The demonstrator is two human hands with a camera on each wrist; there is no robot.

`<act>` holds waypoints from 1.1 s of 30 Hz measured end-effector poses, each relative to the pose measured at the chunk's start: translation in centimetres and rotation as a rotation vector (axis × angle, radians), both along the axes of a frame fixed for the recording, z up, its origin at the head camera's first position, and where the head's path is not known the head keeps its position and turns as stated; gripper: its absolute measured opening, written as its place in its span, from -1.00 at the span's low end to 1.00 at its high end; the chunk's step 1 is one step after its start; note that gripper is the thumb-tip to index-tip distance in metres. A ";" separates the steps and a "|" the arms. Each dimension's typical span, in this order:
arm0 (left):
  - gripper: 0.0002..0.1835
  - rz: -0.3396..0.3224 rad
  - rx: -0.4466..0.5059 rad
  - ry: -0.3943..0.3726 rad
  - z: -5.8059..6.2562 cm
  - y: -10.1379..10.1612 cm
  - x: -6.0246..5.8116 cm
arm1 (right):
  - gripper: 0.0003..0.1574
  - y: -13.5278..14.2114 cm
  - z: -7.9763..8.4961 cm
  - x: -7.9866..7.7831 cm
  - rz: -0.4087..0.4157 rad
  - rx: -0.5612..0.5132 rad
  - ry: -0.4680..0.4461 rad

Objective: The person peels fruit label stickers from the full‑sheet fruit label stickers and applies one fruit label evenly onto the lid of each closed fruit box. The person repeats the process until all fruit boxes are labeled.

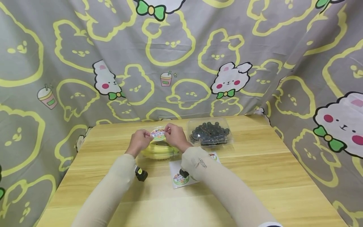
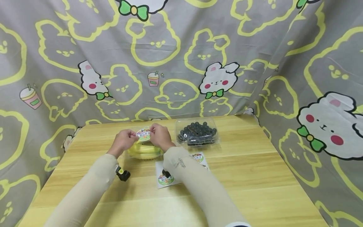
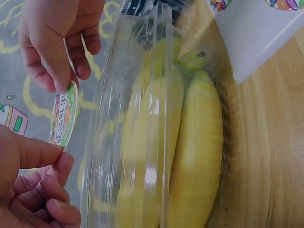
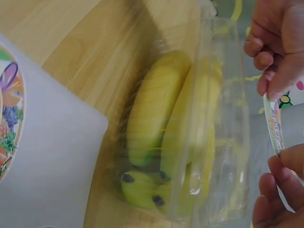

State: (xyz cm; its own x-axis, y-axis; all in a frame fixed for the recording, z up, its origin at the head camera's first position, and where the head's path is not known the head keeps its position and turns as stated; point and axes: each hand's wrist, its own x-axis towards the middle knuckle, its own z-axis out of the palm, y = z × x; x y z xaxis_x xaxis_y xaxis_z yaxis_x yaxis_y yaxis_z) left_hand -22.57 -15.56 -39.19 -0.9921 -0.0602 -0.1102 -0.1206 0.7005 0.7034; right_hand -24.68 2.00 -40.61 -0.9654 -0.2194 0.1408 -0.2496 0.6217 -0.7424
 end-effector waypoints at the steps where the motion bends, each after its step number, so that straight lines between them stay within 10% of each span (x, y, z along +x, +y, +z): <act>1: -0.81 0.000 -0.008 0.004 0.0 0.0 -0.1 | -0.97 -0.1 0.0 -0.1 0.002 0.021 0.017; 33: -0.91 -0.033 -0.191 0.048 0.5 0.8 -1.3 | -0.83 -0.9 -0.9 -0.2 -0.078 0.328 0.216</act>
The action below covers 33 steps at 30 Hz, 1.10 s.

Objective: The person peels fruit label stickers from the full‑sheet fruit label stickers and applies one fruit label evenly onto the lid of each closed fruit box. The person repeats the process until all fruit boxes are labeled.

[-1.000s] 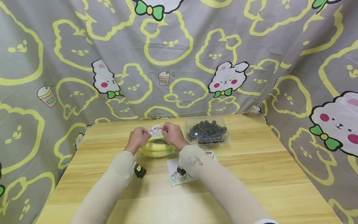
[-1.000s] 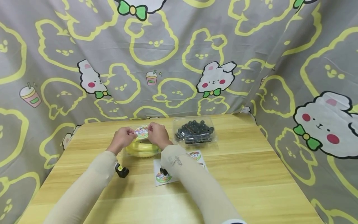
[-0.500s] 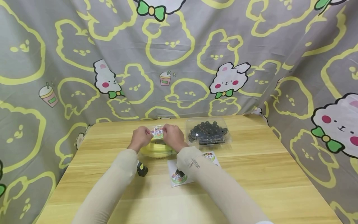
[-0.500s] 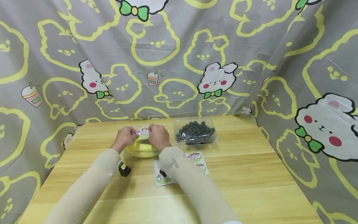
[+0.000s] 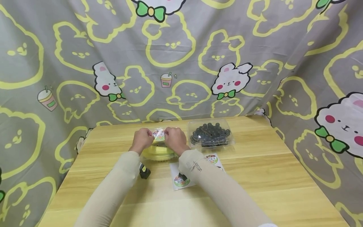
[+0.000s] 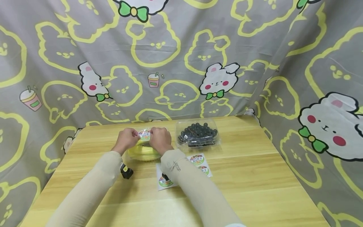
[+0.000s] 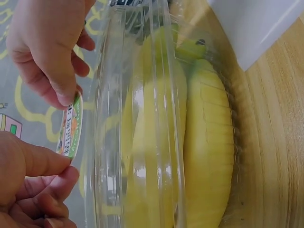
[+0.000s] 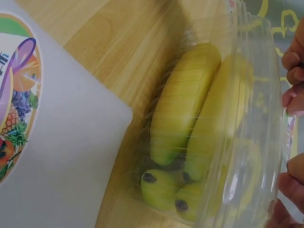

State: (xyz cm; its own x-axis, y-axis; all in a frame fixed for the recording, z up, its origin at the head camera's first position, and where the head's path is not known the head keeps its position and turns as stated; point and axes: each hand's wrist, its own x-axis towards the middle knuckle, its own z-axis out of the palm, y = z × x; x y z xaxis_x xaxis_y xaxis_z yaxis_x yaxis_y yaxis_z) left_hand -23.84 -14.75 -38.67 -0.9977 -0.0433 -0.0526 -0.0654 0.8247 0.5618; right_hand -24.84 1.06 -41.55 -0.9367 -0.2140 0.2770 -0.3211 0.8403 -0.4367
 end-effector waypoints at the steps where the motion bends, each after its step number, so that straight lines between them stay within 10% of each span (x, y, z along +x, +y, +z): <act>1: -0.91 -0.002 -0.005 0.000 0.0 0.0 0.0 | -0.83 0.0 0.0 0.0 0.003 0.005 0.000; 33: -0.93 -0.018 -0.049 0.003 0.7 -0.1 0.3 | -0.79 0.5 -0.5 -0.6 0.150 0.178 0.119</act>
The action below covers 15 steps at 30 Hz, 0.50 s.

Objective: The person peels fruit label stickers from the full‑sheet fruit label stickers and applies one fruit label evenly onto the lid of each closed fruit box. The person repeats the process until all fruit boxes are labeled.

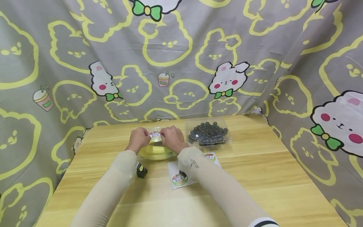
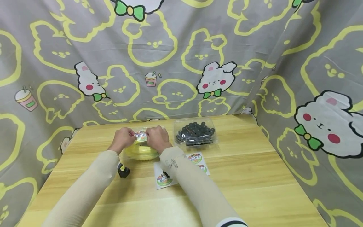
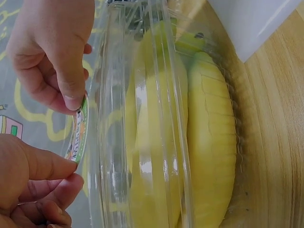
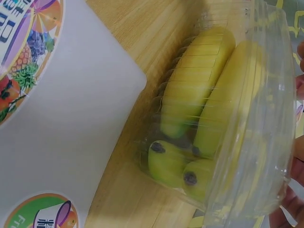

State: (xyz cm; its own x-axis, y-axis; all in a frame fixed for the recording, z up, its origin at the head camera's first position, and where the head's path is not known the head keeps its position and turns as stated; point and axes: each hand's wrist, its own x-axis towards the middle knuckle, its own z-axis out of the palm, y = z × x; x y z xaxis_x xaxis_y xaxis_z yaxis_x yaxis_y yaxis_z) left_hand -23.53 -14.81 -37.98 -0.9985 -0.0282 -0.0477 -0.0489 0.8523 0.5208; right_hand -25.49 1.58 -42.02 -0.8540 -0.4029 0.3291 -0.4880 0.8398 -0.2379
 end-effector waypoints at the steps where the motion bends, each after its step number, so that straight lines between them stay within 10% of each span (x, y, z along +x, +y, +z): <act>1: -0.92 0.000 -0.004 0.000 0.1 0.0 0.0 | -0.79 0.0 0.0 0.0 0.003 -0.002 -0.005; 15: -0.73 -0.004 -0.026 0.004 -0.1 0.3 -0.1 | -0.79 -0.2 -0.1 -0.2 -0.006 0.018 -0.013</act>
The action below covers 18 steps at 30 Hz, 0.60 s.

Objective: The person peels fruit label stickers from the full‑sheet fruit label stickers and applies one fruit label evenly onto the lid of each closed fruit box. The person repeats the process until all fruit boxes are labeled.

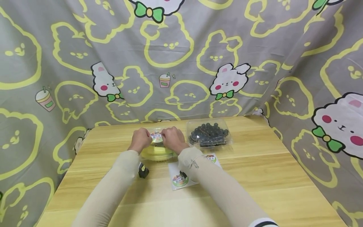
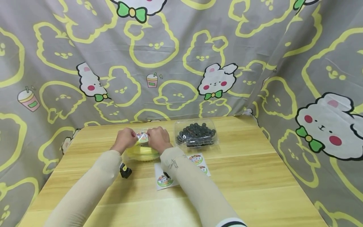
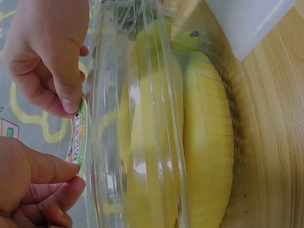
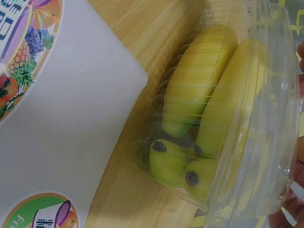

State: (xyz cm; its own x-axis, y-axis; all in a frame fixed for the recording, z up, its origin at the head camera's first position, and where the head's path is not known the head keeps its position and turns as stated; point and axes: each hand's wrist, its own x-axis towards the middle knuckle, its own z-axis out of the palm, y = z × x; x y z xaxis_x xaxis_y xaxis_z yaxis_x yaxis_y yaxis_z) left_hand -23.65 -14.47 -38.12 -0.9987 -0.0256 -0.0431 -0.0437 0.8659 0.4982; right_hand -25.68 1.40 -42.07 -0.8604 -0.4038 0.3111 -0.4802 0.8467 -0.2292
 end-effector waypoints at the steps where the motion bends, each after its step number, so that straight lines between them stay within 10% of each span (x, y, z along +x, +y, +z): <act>1: -0.71 0.002 0.000 -0.002 0.0 0.0 0.0 | -0.79 0.0 0.0 0.0 0.002 0.000 0.003; 18: -0.61 0.007 0.000 -0.020 -0.5 0.3 -0.1 | -0.80 -0.1 -0.3 0.3 0.006 0.053 0.106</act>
State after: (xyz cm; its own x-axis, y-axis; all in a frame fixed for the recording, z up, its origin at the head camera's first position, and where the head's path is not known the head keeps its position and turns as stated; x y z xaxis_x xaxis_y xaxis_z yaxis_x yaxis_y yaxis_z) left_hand -23.77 -14.16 -38.63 -0.9975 -0.0331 -0.0630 -0.0601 0.8656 0.4971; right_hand -25.36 1.29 -42.35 -0.8212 -0.4276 0.3778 -0.5048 0.8531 -0.1317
